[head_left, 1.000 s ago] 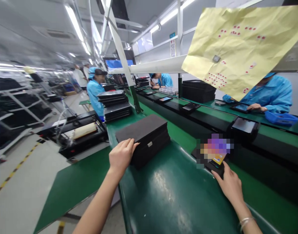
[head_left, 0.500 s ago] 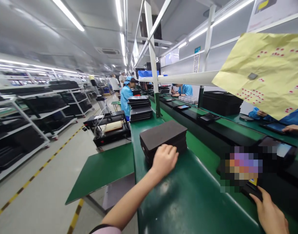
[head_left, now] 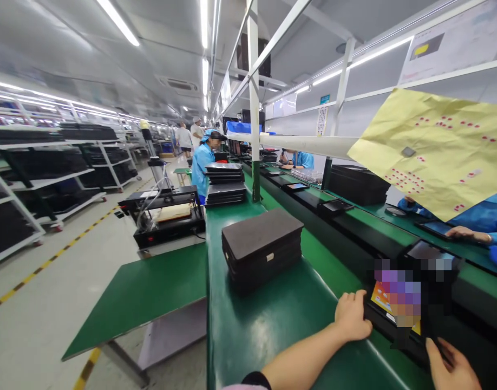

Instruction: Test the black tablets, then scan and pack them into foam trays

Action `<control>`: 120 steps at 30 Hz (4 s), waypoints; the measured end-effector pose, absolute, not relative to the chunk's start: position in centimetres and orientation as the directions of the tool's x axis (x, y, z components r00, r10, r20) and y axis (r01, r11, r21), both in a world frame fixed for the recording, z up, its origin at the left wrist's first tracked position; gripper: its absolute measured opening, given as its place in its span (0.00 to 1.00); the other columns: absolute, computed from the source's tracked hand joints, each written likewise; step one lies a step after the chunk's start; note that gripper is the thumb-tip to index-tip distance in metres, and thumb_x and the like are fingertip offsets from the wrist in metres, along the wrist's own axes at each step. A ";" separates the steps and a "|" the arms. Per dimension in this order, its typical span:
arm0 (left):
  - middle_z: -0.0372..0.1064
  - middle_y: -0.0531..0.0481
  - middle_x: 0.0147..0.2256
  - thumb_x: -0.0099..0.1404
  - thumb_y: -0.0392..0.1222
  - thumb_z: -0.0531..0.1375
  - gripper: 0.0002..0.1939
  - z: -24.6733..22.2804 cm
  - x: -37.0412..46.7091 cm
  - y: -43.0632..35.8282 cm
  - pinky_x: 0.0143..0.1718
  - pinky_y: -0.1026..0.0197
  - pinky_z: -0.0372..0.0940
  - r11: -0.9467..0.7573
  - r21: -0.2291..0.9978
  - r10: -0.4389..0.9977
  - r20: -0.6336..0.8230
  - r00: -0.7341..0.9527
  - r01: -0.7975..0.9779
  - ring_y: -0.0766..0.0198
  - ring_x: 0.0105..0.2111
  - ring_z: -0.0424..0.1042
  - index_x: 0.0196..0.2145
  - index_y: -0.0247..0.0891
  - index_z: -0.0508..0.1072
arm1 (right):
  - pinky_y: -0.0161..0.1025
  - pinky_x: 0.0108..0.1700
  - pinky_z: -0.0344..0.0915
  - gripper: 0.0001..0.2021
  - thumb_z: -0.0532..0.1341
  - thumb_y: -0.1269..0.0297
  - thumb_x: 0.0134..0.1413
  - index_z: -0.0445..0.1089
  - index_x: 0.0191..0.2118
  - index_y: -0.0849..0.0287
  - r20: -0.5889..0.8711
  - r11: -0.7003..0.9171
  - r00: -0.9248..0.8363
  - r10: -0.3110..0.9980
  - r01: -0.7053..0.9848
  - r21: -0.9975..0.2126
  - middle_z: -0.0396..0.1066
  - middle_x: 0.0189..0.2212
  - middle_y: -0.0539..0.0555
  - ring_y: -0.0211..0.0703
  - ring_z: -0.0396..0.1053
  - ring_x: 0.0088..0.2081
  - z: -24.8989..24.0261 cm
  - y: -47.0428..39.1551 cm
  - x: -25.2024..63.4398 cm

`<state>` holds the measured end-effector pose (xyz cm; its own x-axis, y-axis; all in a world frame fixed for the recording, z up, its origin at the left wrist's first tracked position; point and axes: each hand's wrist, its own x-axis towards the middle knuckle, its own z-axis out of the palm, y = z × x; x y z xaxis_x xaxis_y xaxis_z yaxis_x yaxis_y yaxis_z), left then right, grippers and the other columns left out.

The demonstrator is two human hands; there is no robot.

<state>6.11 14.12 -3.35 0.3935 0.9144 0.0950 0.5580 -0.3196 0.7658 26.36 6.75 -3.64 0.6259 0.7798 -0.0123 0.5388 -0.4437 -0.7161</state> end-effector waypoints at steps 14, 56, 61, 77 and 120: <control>0.66 0.44 0.43 0.58 0.35 0.55 0.12 -2.9 7.0 6.5 0.41 0.60 0.66 -0.161 0.983 0.864 0.186 0.467 -0.092 0.65 0.35 0.71 0.42 0.36 0.64 | 0.45 0.37 0.70 0.28 0.66 0.60 0.39 0.64 0.51 0.56 -0.117 0.114 0.711 0.693 -0.268 -0.957 0.71 0.37 0.52 0.44 0.70 0.37 -1.9 1.2 27.2; 0.63 0.45 0.45 0.60 0.46 0.59 0.13 -1.2 1.8 6.1 0.52 0.55 0.56 -0.523 0.841 0.468 0.146 0.872 0.140 0.57 0.49 0.62 0.42 0.40 0.70 | 0.43 0.45 0.57 0.08 0.55 0.68 0.58 0.67 0.43 0.57 -0.158 -0.182 0.126 0.979 0.892 -0.414 0.68 0.42 0.53 0.46 0.62 0.44 4.0 -5.4 17.1; 0.62 0.46 0.48 0.61 0.46 0.58 0.13 -0.9 2.0 6.5 0.53 0.54 0.54 -0.561 0.816 0.405 0.121 0.906 0.141 0.57 0.50 0.61 0.43 0.42 0.69 | 0.44 0.47 0.59 0.10 0.54 0.66 0.58 0.68 0.44 0.56 -0.102 -0.157 0.123 0.987 0.874 -0.461 0.68 0.43 0.54 0.45 0.63 0.44 4.2 -5.7 17.2; 0.60 0.46 0.49 0.64 0.45 0.54 0.12 -0.6 2.7 6.9 0.55 0.49 0.53 -0.612 0.776 0.330 0.074 0.941 0.154 0.55 0.52 0.58 0.45 0.43 0.68 | 0.50 0.52 0.61 0.19 0.46 0.60 0.58 0.70 0.41 0.65 0.108 -0.581 0.670 0.735 0.703 -0.410 0.68 0.46 0.61 0.50 0.65 0.47 2.3 -19.4 21.4; 0.47 0.58 0.63 0.68 0.49 0.51 0.25 9.3 -2.8 -4.4 0.61 0.51 0.49 0.420 0.827 0.515 0.123 0.848 -0.375 0.56 0.62 0.48 0.61 0.58 0.51 | 0.32 0.39 0.72 0.21 0.70 0.65 0.26 0.76 0.36 0.51 -0.530 0.042 0.813 0.241 -0.554 -0.831 0.73 0.43 0.50 0.46 0.70 0.46 5.3 -18.9 15.9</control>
<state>-2.80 -4.42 9.34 0.8481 0.5154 0.1225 -0.3745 0.4197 0.8268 15.92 -18.89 5.34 0.8129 0.2410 -0.5302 -0.5545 0.0419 -0.8312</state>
